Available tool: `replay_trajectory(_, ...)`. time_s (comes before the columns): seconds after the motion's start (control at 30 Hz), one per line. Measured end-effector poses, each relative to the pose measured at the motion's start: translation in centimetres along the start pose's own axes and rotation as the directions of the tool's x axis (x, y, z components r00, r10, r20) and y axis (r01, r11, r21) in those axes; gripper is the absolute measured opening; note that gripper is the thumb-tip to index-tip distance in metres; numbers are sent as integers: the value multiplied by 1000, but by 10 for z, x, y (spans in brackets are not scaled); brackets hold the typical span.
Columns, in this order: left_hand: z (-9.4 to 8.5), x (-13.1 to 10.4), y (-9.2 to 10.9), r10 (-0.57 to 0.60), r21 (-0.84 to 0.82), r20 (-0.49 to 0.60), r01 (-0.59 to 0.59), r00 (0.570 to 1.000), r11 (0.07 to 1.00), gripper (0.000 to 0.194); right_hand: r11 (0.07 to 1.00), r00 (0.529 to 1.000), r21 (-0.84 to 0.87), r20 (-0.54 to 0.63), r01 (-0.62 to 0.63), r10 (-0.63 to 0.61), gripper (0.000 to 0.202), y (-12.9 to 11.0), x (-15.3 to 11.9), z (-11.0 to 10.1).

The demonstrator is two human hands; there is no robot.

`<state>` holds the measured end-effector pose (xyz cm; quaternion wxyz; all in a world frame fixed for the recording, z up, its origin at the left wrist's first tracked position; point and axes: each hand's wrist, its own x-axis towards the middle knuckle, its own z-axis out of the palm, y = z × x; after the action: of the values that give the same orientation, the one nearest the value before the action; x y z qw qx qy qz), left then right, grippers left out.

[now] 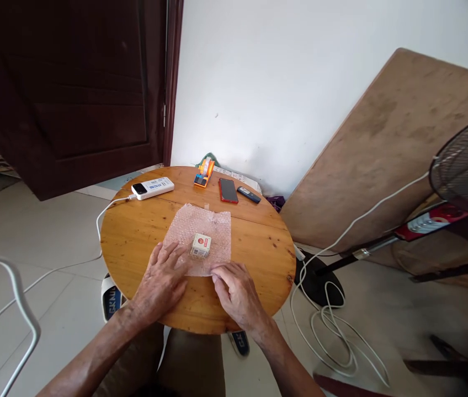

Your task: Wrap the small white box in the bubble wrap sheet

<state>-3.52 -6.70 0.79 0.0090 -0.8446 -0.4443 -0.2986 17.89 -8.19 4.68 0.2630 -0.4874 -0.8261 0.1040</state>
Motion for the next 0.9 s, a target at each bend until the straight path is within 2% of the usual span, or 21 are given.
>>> replay_trajectory(0.1, 7, 2, 4, -33, -18, -52, 32, 998, 999, 26, 996, 999, 81, 29, -43, 41, 12, 1, 6, -12)
replay_trajectory(0.2, 11, 1, 4, -40, -36, -115, 36, 993, 999, 22, 991, 995, 102, -33, -88, 92, 10, 4, 25, -17)
replay_trajectory(0.23, 11, 0, 4, -36, -36, -129, 32, 991, 999, 21, 992, 996, 95, -31, -86, 89, 14, 6, 34, -16)
replay_trajectory(0.33, 11, -1, 4, -24, -41, -135, 19, 991, 999, 20, 997, 996, 32, 52, -77, 75, 47, 14, 59, -6)
replay_trajectory(0.37, 10, -1, 4, -22, -47, -132, 16, 991, 999, 20, 997, 994, 19, 73, -81, 79, 52, 17, 66, -2)
replay_trajectory(0.43, 10, 0, 5, -21, -57, -133, 14, 991, 998, 19, 996, 991, 19, 108, -86, 83, 50, 21, 75, 4)
replay_trajectory(0.57, 8, 1, 7, -27, -63, -137, 18, 990, 998, 19, 996, 987, 59, 148, -66, 56, 39, 26, 77, 5)
replay_trajectory(0.9, 7, 1, 7, -23, -92, -151, 9, 988, 996, 20, 995, 987, 77, 153, -55, 42, 43, 27, 74, 6)
